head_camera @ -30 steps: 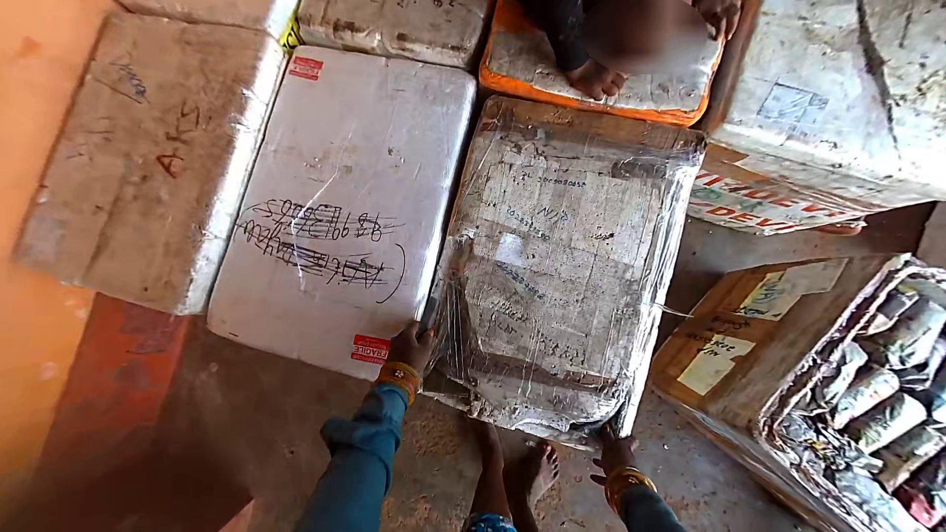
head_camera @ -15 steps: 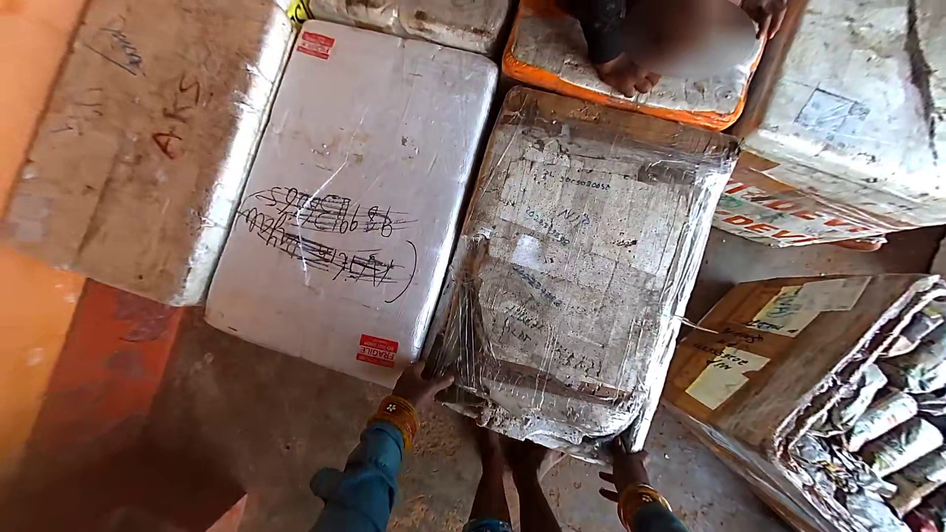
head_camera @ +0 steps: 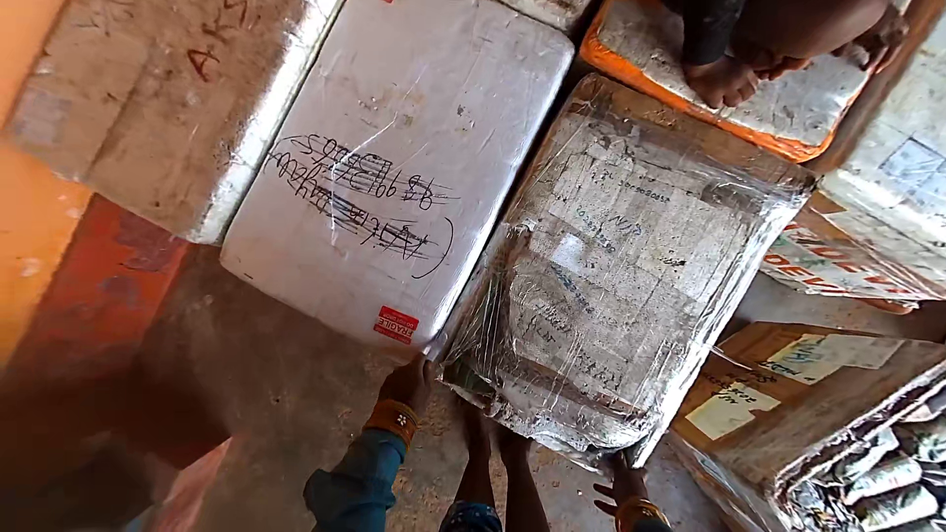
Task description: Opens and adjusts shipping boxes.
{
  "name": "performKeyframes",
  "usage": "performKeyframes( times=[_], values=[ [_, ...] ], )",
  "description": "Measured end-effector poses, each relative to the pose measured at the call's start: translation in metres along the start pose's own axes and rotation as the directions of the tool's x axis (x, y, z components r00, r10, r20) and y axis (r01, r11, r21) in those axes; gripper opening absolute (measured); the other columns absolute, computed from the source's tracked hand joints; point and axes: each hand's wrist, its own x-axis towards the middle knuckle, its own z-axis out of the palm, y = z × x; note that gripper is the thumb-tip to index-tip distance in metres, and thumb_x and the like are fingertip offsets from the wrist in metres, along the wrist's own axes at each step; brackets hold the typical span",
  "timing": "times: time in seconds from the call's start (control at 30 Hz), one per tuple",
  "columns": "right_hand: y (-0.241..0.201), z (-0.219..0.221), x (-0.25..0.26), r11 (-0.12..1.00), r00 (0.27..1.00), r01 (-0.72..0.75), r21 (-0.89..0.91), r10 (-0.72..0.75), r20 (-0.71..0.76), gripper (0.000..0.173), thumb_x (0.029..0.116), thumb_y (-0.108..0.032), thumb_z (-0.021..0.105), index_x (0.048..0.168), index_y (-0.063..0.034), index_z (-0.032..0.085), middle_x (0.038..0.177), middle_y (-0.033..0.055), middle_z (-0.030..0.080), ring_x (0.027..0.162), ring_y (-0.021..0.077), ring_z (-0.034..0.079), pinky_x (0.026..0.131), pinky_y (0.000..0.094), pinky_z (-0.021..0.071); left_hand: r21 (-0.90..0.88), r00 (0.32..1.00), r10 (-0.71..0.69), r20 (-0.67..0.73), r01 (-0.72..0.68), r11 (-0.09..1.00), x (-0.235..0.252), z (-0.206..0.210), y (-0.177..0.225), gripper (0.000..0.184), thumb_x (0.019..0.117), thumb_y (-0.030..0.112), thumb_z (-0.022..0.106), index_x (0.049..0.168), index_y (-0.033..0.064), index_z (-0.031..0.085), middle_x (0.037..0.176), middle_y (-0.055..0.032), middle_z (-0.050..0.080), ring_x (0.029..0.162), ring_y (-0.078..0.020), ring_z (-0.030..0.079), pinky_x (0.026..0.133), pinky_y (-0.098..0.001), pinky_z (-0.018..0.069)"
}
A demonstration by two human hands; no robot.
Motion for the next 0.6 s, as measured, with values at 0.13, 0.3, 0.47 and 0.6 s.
performKeyframes(
  times=[0.13, 0.3, 0.47, 0.6],
  values=[
    [0.000, 0.000, -0.002, 1.000, 1.000, 0.004, -0.004, -0.004, -0.001, 0.069, 0.1121, -0.047, 0.031, 0.163, -0.0206, -0.007, 0.161, 0.0291, 0.030, 0.128, 0.0522, 0.056, 0.089, 0.0692, 0.0519, 0.086, 0.998, 0.002, 0.057, -0.007, 0.996, 0.003, 0.007, -0.007, 0.046, 0.1146, 0.032, 0.029, 0.143, 0.0059, 0.053, 0.128, -0.0235, 0.066, 0.124, -0.0377, 0.064, 0.105, -0.0541, 0.0486],
    [0.000, -0.001, -0.006, 0.999, 0.999, 0.034, -0.001, -0.034, -0.003, 0.069, 0.1120, -0.047, 0.032, 0.164, -0.0183, -0.003, 0.161, 0.0293, 0.031, 0.127, 0.0526, 0.056, 0.088, 0.0693, 0.0518, 0.224, 0.998, 0.026, 0.063, -0.039, 0.974, 0.013, 0.010, -0.005, 0.043, 0.1127, 0.033, 0.033, 0.144, 0.0123, 0.055, 0.132, -0.0183, 0.067, 0.125, -0.0355, 0.064, 0.103, -0.0545, 0.0496],
    [0.001, 0.001, -0.006, 1.000, 1.000, 0.024, 0.019, -0.023, -0.012, 0.067, 0.1120, -0.047, 0.031, 0.164, -0.0208, -0.003, 0.163, 0.0272, 0.028, 0.129, 0.0520, 0.055, 0.088, 0.0693, 0.0513, -0.078, 0.984, 0.054, 0.171, -0.041, 0.996, 0.001, 0.051, -0.023, 0.047, 0.1147, 0.027, 0.030, 0.144, -0.0014, 0.053, 0.136, -0.0278, 0.061, 0.131, -0.0390, 0.058, 0.113, -0.0536, 0.0424],
    [0.001, -0.001, -0.004, 1.000, 1.000, 0.016, 0.025, -0.016, -0.003, 0.069, 0.1114, -0.050, 0.032, 0.164, -0.0216, -0.003, 0.163, 0.0267, 0.028, 0.130, 0.0523, 0.054, 0.088, 0.0699, 0.0514, -0.031, 0.949, -0.080, 0.305, 0.093, 0.995, -0.067, 0.140, -0.073, 0.046, 0.1134, 0.030, 0.033, 0.141, 0.0030, 0.058, 0.130, -0.0260, 0.066, 0.126, -0.0415, 0.063, 0.107, -0.0583, 0.0479]
  ],
)
